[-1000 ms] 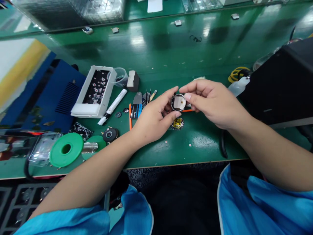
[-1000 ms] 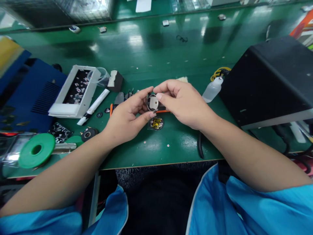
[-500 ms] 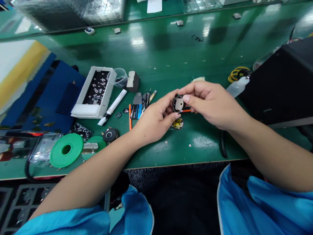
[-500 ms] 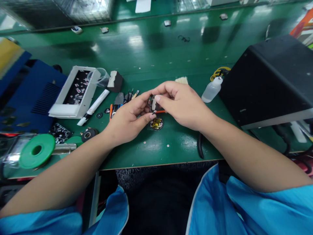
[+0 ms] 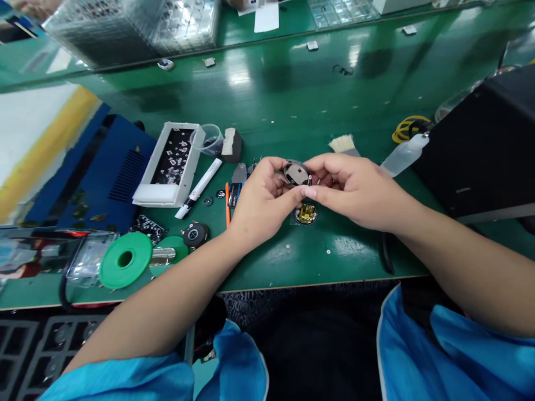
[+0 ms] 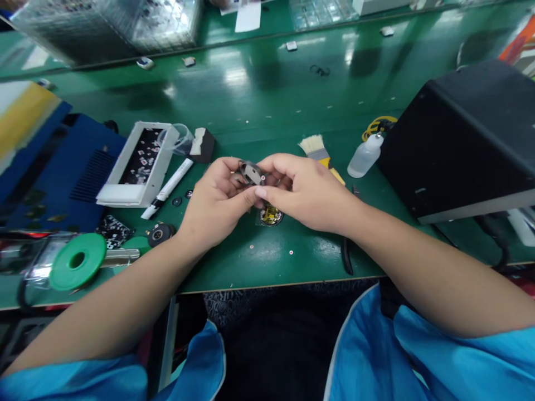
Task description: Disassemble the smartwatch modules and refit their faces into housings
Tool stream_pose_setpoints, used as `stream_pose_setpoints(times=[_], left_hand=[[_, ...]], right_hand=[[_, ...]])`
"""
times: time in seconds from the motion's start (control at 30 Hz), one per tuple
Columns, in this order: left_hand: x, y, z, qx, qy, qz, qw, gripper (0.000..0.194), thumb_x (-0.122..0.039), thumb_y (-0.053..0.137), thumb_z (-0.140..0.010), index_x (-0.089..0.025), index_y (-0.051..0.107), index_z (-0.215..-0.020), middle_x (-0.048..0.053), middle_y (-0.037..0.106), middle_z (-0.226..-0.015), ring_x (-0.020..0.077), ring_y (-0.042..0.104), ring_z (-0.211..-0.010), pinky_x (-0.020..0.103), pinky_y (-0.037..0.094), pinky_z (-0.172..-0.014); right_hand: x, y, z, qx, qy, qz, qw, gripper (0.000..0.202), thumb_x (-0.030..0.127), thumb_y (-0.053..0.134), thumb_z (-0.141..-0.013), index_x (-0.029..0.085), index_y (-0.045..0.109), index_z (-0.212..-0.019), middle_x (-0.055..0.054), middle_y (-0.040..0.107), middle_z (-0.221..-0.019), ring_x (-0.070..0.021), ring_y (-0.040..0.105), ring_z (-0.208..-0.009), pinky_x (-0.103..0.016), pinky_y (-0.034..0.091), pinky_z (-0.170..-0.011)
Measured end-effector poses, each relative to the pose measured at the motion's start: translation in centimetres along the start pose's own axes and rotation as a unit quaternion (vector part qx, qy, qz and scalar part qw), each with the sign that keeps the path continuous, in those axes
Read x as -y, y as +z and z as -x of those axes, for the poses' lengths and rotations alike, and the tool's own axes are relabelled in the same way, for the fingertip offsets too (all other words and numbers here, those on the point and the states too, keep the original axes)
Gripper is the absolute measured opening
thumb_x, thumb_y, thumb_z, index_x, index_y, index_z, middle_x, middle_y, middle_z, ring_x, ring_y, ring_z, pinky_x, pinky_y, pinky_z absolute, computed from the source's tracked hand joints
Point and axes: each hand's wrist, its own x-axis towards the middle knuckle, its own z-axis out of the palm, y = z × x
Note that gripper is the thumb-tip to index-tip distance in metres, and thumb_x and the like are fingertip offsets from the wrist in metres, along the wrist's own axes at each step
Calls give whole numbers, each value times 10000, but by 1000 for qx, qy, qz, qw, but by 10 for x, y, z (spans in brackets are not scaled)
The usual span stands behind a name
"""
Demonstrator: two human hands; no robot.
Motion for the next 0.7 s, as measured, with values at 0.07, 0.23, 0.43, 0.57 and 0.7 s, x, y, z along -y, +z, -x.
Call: stream_pose_setpoints(times=[0.07, 0.23, 0.43, 0.57, 0.7], left_hand=[[-5, 0, 0, 2, -21, -15, 1000, 659, -677, 1087, -893, -273, 617, -1118, -4, 837, -912, 159, 785, -683, 283, 653, -606], [-15, 0, 3, 12, -30, -45, 998, 533, -677, 1020, -976, -249, 702, -989, -31, 748, -703, 144, 744, -601, 257, 612, -579], [-14, 0, 5, 8, -13, -81, 997, 434, -641, 973, -1018, -229, 849, -968, 10, 825, -803, 156, 777, -672, 281, 652, -672], [-12, 1, 7, -13, 32, -115, 993, 297, -543, 951, -1053, -248, 925, -1045, 17, 879, -882, 170, 789, -753, 303, 667, -743], [-13, 1, 9, -25, 64, -157, 985, 119, -373, 903, -1080, -264, 949, -1061, 17, 934, -981, 192, 847, -882, 315, 683, -839]], right_hand=[[1, 0, 1, -13, -6, 30, 999, 221, 330, 828, -1032, 232, 919, -1208, -52, 885, -1081, -216, 765, -916, -365, 628, -806], [0, -1, 4, -56, -75, 104, 990, 273, 232, 753, -1030, 244, 958, -1209, -53, 893, -1119, -220, 765, -977, -384, 627, -903], [-3, 0, 4, -70, -140, 178, 971, 268, 205, 721, -1048, 281, 940, -1184, -59, 885, -1137, -262, 763, -1055, -455, 633, -1032], [-3, 0, 4, -79, -122, 182, 973, 257, 196, 716, -1047, 272, 926, -1173, -62, 866, -1130, -261, 760, -1049, -452, 620, -1021], [-2, 0, 5, -78, -123, 180, 973, 240, 183, 722, -1044, 268, 921, -1148, -58, 856, -1108, -254, 752, -1026, -443, 609, -1001]])
